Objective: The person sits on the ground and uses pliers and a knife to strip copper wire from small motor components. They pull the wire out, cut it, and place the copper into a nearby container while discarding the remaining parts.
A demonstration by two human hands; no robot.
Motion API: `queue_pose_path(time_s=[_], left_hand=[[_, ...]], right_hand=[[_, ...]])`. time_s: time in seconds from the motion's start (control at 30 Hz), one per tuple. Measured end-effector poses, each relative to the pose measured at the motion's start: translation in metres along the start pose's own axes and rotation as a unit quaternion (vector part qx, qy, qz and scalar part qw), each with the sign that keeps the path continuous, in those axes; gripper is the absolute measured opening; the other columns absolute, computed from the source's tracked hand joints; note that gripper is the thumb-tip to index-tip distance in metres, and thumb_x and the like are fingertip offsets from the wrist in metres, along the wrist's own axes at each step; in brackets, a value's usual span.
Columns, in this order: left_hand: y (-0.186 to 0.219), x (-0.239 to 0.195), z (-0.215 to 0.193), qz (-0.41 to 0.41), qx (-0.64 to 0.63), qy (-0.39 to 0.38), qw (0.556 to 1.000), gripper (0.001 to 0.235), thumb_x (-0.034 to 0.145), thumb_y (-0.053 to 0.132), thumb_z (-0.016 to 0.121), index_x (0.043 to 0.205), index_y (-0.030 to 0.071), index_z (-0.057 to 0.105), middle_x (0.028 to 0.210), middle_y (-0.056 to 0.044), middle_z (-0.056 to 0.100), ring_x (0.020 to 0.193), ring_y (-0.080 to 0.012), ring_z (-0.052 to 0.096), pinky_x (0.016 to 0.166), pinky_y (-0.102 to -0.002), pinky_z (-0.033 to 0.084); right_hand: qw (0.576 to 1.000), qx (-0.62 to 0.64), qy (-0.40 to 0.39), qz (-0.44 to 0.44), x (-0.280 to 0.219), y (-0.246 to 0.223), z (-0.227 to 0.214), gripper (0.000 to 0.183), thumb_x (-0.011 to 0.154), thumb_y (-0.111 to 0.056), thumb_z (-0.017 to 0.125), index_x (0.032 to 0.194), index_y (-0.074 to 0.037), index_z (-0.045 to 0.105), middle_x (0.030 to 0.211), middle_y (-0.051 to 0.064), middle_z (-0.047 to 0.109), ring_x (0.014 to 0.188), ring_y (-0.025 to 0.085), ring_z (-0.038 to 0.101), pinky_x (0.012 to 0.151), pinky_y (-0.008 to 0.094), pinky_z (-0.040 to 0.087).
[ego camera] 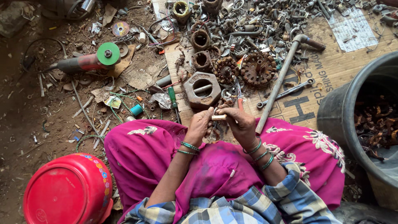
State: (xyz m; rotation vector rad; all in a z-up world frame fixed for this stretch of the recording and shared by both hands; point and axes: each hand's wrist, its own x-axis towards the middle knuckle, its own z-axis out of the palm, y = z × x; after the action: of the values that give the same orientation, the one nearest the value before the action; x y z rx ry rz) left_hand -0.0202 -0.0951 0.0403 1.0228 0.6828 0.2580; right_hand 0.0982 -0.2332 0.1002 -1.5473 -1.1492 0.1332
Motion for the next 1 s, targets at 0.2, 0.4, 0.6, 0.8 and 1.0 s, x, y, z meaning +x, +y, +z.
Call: queue_pose_path(time_s=[0.2, 0.4, 0.6, 0.8, 1.0], left_hand=[[0.023, -0.023, 0.014, 0.309, 0.256, 0.039, 0.915, 0.021, 0.098, 0.023, 0.072, 0.099, 0.002, 0.073, 0.082, -0.004, 0.07, 0.068, -0.0116, 0.066, 0.058, -0.026, 0.051], [0.038, -0.038, 0.021, 0.455, 0.475, 0.047, 0.752, 0.021, 0.093, 0.012, 0.073, 0.109, -0.001, 0.072, 0.096, -0.013, 0.072, 0.083, -0.0268, 0.073, 0.073, -0.034, 0.06], [0.026, -0.028, 0.017, 0.476, 0.51, 0.035, 0.715, 0.018, 0.094, 0.007, 0.073, 0.111, 0.003, 0.072, 0.104, -0.013, 0.075, 0.092, -0.0246, 0.075, 0.079, -0.031, 0.062], [0.013, -0.016, 0.009, 0.257, 0.275, 0.065, 0.924, 0.029, 0.086, 0.013, 0.082, 0.114, 0.004, 0.077, 0.103, -0.01, 0.08, 0.09, -0.0165, 0.076, 0.081, -0.031, 0.061], [0.014, -0.024, 0.016, 0.3, 0.238, 0.075, 0.921, 0.025, 0.087, 0.014, 0.08, 0.111, 0.007, 0.079, 0.102, -0.008, 0.076, 0.089, -0.0157, 0.073, 0.079, -0.03, 0.062]], right_hand=[[0.972, 0.173, 0.034, 0.153, 0.002, 0.027, 0.008, 0.022, 0.102, -0.01, 0.065, 0.122, 0.0, 0.07, 0.102, 0.007, 0.078, 0.091, 0.012, 0.075, 0.08, 0.025, 0.063], [0.898, 0.335, 0.012, 0.286, -0.001, 0.052, 0.005, 0.029, 0.101, -0.015, 0.065, 0.122, 0.004, 0.069, 0.101, 0.009, 0.077, 0.087, 0.012, 0.074, 0.076, 0.026, 0.062], [0.866, 0.35, 0.009, 0.357, -0.001, 0.061, 0.011, 0.029, 0.099, -0.013, 0.065, 0.123, 0.002, 0.069, 0.097, 0.009, 0.076, 0.082, 0.013, 0.073, 0.072, 0.027, 0.062], [0.961, 0.199, 0.019, 0.188, -0.003, 0.042, 0.013, 0.023, 0.103, -0.014, 0.065, 0.119, 0.002, 0.071, 0.099, 0.009, 0.077, 0.088, 0.011, 0.073, 0.077, 0.025, 0.062], [0.951, 0.244, 0.016, 0.187, -0.002, 0.041, 0.013, 0.025, 0.103, -0.013, 0.065, 0.122, 0.003, 0.069, 0.102, 0.01, 0.076, 0.09, 0.012, 0.074, 0.079, 0.026, 0.064]])
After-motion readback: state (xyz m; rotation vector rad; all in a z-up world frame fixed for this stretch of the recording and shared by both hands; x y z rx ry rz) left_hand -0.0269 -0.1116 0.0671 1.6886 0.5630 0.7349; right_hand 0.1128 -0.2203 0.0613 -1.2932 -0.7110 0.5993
